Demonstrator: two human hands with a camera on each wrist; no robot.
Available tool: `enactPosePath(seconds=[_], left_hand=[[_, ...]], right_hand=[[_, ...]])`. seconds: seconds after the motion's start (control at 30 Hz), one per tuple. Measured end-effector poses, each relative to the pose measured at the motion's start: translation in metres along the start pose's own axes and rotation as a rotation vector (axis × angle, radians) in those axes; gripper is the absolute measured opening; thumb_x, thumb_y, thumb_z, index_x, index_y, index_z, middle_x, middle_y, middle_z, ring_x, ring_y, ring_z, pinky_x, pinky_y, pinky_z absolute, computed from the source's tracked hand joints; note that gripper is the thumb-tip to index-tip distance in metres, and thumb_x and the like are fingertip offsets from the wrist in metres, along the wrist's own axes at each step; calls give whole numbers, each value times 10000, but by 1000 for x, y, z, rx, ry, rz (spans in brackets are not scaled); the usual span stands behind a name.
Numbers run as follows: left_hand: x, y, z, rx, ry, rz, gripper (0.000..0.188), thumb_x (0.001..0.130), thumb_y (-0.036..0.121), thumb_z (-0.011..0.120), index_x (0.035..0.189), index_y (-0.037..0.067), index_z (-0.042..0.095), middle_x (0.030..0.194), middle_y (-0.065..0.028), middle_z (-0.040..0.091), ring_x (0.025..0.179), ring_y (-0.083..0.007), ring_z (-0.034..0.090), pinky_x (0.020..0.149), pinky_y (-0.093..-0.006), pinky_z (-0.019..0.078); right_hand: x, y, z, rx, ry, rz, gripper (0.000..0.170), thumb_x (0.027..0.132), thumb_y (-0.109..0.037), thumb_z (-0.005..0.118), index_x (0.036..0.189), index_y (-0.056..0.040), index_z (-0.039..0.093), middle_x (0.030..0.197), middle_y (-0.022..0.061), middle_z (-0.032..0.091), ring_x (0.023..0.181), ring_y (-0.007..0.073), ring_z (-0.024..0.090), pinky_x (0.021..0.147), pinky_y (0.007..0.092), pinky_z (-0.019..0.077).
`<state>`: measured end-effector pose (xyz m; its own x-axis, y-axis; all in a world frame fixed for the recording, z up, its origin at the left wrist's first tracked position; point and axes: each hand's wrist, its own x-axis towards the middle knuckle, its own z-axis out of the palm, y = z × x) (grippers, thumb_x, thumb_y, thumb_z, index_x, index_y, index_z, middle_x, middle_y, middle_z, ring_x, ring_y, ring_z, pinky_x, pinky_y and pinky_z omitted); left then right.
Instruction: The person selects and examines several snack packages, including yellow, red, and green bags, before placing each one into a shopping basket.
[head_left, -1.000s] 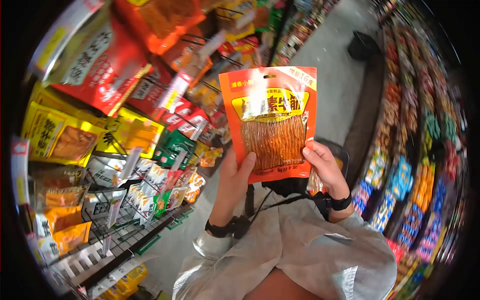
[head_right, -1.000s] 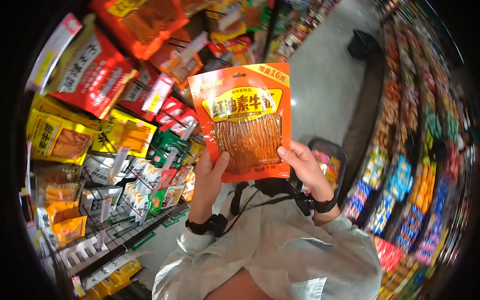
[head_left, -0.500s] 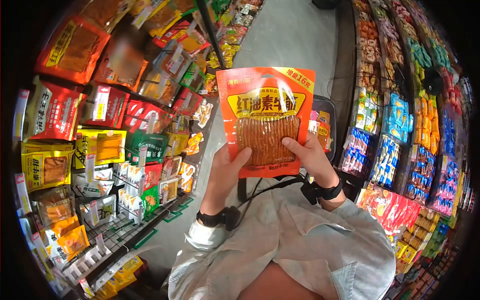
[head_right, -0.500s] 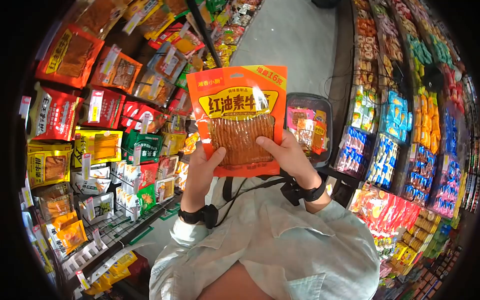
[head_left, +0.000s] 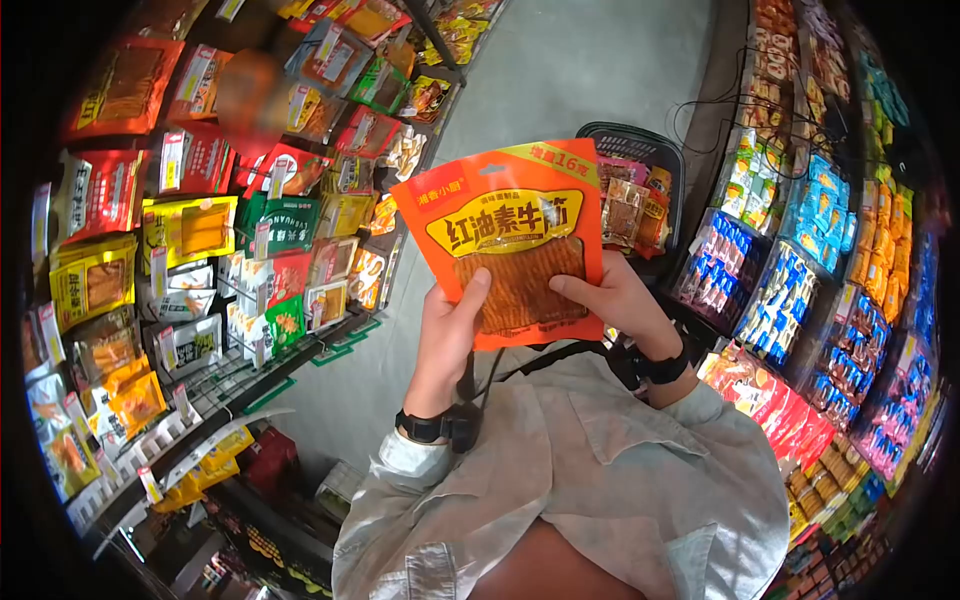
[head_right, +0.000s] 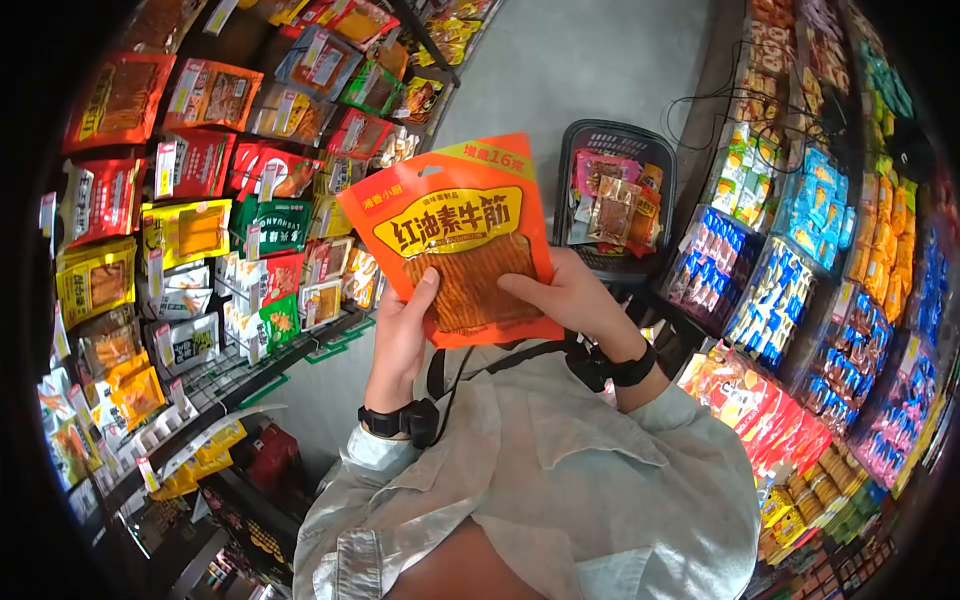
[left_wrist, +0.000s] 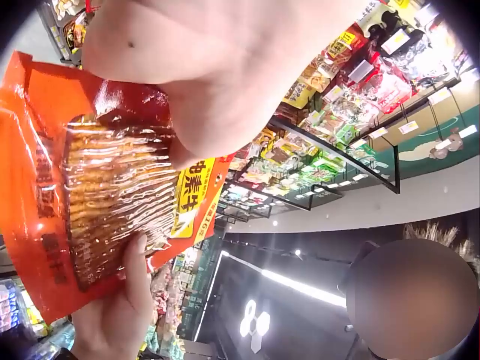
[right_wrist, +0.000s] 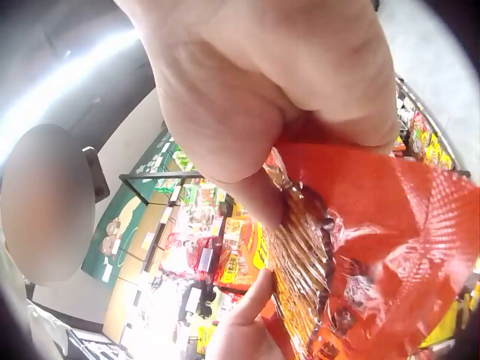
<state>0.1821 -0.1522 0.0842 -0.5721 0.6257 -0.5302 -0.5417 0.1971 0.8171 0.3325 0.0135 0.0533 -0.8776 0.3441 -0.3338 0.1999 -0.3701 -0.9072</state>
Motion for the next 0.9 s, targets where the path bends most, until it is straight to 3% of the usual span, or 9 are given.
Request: enactPosePath(seconds=[0.27,0.57,0.77,0.9], left_hand=[[-16,-6,-22,-160,41,72,344,1076,234,526,1290,-25,597,1240,-56,657,1102,-121,608,943,-298,481],[-37,-10,-113,-203,-39,119,332,1067,213,541,1251,-50,627,1204,-59,676,1063,-114,618,925,-285,485],[-48,-14,-188,-123,-152,114,318,1056,206,559,1211,-55,652,1142,-45,694,1015,-95,621,894,-268,488],[-53,-10,-214,-106,-265,11,313,1044,210,579,1206,-46,658,1106,-30,693,984,-83,618,864,-258,490]], right_hand=[[11,-3,27,191,104,18,287,1055,-224,576,1207,7,651,1060,-35,684,960,44,588,866,251,489],[12,5,107,-80,65,18,315,1068,-250,551,1171,25,666,1051,-17,691,943,40,588,825,250,496],[1,34,195,-84,332,-102,290,1058,-222,567,1169,26,669,1050,-8,696,942,55,590,824,244,488],[-20,52,230,-25,524,-36,292,1048,-222,589,1198,17,662,1062,-2,696,930,55,590,834,249,485]])
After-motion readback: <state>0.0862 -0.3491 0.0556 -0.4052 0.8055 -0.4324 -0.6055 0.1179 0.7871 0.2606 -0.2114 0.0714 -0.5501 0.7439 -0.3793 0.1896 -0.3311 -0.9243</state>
